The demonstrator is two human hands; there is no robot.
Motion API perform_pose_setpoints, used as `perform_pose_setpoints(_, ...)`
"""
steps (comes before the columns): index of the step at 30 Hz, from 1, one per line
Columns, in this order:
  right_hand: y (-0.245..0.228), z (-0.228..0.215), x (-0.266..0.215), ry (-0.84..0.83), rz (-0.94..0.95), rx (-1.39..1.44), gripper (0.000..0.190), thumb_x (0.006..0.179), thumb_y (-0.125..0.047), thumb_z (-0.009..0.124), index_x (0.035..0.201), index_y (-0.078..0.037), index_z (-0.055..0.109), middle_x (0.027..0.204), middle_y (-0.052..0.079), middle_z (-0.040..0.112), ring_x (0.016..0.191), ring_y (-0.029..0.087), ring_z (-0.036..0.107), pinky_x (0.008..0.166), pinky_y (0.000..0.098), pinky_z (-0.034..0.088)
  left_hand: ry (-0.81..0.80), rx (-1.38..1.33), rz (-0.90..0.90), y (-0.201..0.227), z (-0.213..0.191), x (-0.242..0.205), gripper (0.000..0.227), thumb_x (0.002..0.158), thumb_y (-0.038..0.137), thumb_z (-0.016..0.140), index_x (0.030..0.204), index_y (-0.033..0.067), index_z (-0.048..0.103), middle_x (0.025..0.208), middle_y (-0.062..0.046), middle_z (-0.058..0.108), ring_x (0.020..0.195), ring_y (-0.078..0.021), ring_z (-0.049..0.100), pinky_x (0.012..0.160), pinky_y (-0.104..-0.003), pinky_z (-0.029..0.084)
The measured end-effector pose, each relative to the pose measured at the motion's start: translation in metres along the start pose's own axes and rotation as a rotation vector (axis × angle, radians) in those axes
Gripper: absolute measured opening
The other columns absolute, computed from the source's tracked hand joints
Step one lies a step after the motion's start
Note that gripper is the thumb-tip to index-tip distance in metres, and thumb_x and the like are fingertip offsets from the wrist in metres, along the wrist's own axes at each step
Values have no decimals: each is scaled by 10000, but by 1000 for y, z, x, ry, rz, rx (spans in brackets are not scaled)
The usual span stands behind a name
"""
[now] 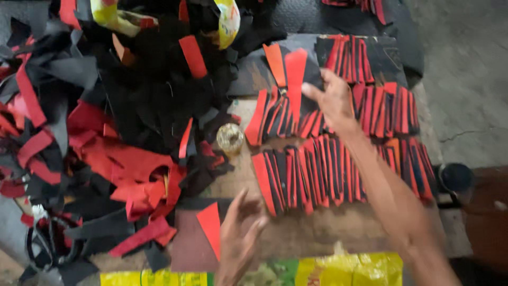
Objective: The person assembles red and black rubber shoe parts by hand. They pick up a red piece and a black piece, align them, and press them together, then place the assembled unit on a growing stack. The process is repeated continuously.
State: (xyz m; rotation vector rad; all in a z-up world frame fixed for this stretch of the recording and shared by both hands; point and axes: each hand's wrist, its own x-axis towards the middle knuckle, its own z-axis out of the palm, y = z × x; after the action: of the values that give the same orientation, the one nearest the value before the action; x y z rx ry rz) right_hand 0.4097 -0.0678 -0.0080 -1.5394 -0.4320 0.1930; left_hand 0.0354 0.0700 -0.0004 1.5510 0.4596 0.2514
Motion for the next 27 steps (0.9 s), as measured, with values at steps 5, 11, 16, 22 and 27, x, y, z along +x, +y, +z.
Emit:
perform_pose_setpoints(5, 67, 0, 107, -31, 17, -40, 431, 852, -27, 800, 1257, 35, 667, 1150, 81, 749, 1018, 179, 705, 927, 340, 588, 197, -85, -3, -98, -49, -19, 729, 784, -55, 767, 1453, -24, 481, 1190, -189, 733, 1042, -248, 748, 922, -377, 586)
perform_pose_setpoints(11, 104, 17, 136, 40, -22, -1045, 720, 762, -397, 933, 1288, -6, 635, 1258, 298, 560, 1163, 460, 550, 966, 535, 499, 452, 107, -30, -218, -115, -49, 577, 812, 17, 756, 1348, -27, 545, 1038, -203, 760, 895, -234, 779, 838, -377, 637)
perform_pose_setpoints(16, 109, 32, 143, 47, 219, -1158, 872, 733, -463, 932, 1374, -22, 539, 1411, 291, 432, 1304, 510, 414, 994, 655, 415, 519, -51, -176, -255, -157, -80, 547, 846, 36, 731, 1352, -35, 536, 1059, -217, 743, 870, -241, 757, 787, -391, 609)
perform_pose_setpoints(22, 110, 24, 163, 101, 240, -1021, 982, 546, -411, 1042, 1281, 3, 540, 1299, 263, 523, 1206, 420, 549, 1025, 459, 485, 540, 7, -183, -243, -148, -65, 561, 838, 43, 729, 1349, -44, 514, 1051, -222, 728, 866, -230, 758, 810, -377, 619)
perform_pose_setpoints(27, 106, 15, 168, 128, -45, -922, 879, 564, -357, 985, 1250, -45, 531, 1221, 141, 649, 1164, 293, 637, 1022, 405, 525, 613, 9, -72, -152, -117, -54, 476, 875, 14, 714, 1321, -72, 572, 1067, -184, 725, 937, -225, 716, 865, -346, 575)
